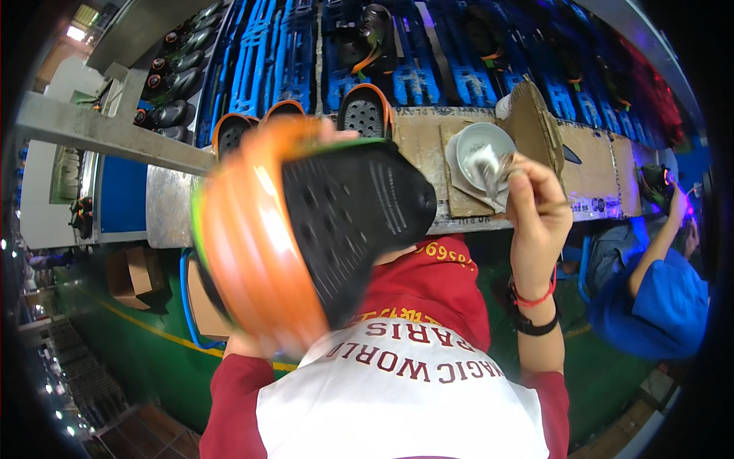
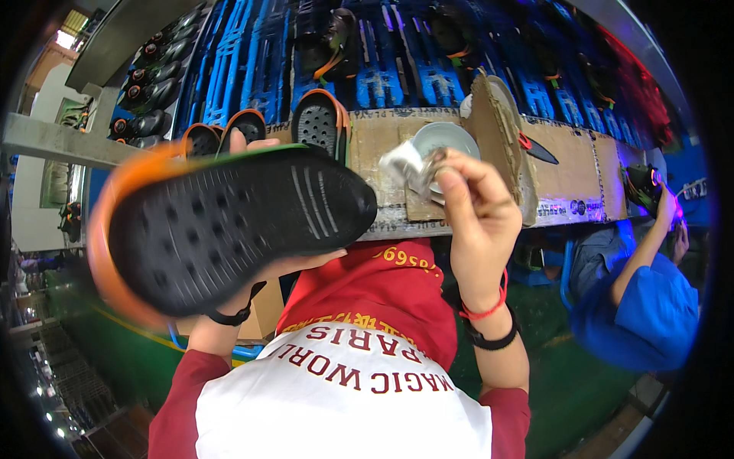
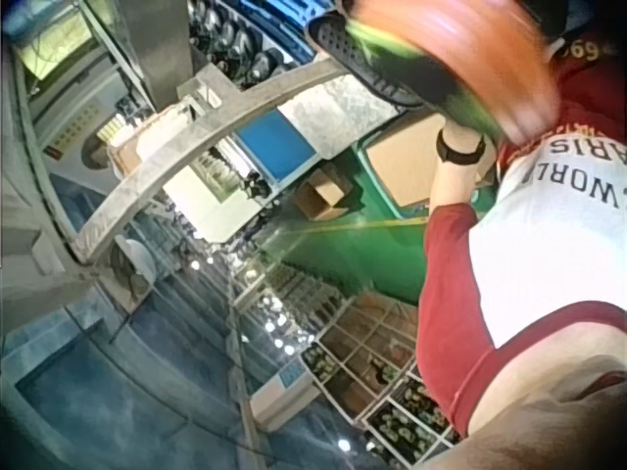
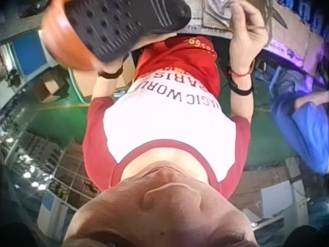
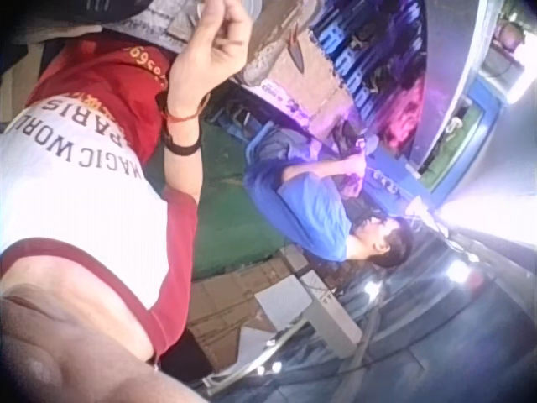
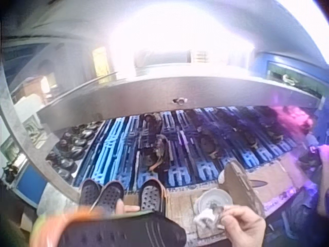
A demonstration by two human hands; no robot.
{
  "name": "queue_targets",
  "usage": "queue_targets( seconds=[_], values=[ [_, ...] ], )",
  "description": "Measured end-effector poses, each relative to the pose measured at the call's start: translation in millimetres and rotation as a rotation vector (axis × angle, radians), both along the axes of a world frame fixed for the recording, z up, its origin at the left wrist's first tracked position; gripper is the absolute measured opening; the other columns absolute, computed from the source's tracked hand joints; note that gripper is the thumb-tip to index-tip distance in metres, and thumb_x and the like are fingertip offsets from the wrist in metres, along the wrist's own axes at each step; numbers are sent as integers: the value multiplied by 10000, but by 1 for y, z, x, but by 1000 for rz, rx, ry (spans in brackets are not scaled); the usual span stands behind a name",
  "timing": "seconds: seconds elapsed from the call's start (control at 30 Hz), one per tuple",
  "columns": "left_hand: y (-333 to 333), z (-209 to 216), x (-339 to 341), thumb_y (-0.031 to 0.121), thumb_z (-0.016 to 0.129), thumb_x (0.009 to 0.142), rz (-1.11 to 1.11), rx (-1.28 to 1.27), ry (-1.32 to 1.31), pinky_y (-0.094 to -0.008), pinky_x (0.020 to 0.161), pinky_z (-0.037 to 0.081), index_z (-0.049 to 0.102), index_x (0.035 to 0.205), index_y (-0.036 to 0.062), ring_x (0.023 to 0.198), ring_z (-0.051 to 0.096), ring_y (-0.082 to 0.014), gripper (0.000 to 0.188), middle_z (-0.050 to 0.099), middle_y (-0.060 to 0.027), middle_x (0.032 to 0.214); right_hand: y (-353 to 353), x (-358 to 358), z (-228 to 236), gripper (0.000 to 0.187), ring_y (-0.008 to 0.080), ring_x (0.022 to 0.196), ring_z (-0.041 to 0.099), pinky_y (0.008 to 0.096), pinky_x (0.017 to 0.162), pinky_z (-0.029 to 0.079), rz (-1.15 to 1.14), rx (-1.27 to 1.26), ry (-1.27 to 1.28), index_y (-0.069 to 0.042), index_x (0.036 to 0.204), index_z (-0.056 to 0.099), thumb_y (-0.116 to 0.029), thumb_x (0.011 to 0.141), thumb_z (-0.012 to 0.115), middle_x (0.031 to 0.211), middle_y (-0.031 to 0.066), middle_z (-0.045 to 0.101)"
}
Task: Applying glue to shoe soles and components using a small brush.
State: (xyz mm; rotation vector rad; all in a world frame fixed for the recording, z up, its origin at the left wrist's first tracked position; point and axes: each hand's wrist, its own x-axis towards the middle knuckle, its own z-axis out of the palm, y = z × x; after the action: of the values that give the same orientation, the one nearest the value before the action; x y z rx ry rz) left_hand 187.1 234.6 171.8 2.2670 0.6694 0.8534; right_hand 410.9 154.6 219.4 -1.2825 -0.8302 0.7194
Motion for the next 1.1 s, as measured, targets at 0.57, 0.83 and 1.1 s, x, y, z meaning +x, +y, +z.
queue_targets(
  seconds=[0.57, 0.83, 1.1],
  values=[
    [-2, 23, -6, 93, 839, 633, -10, -631, -354, -290, 830, 506, 451, 1144, -48, 948, 609, -181, 657, 583, -109, 1062, 50, 21, -79, 195, 27, 700, 442, 164, 619, 356, -188, 153, 9, -20, 1055, 576, -181, 947, 551, 840, -28, 555],
    [2, 16, -4, 104, 847, 625, -95, -559, -342, -298, 834, 508, 394, 1210, -32, 959, 604, -186, 752, 565, -112, 1073, 56, 23, -84, 190, 24, 694, 432, 164, 616, 347, -212, 157, -51, -26, 1051, 572, -185, 951, 544, 819, -33, 536],
    [1, 16, 1, 75, 845, 607, -74, -737, -355, -328, 882, 498, 317, 1269, -15, 1056, 552, -210, 851, 481, -123, 1164, 55, 22, -84, 182, 21, 697, 425, 162, 621, 349, -224, 155, -50, -32, 1048, 573, -183, 953, 541, 836, -37, 535]
  ],
)
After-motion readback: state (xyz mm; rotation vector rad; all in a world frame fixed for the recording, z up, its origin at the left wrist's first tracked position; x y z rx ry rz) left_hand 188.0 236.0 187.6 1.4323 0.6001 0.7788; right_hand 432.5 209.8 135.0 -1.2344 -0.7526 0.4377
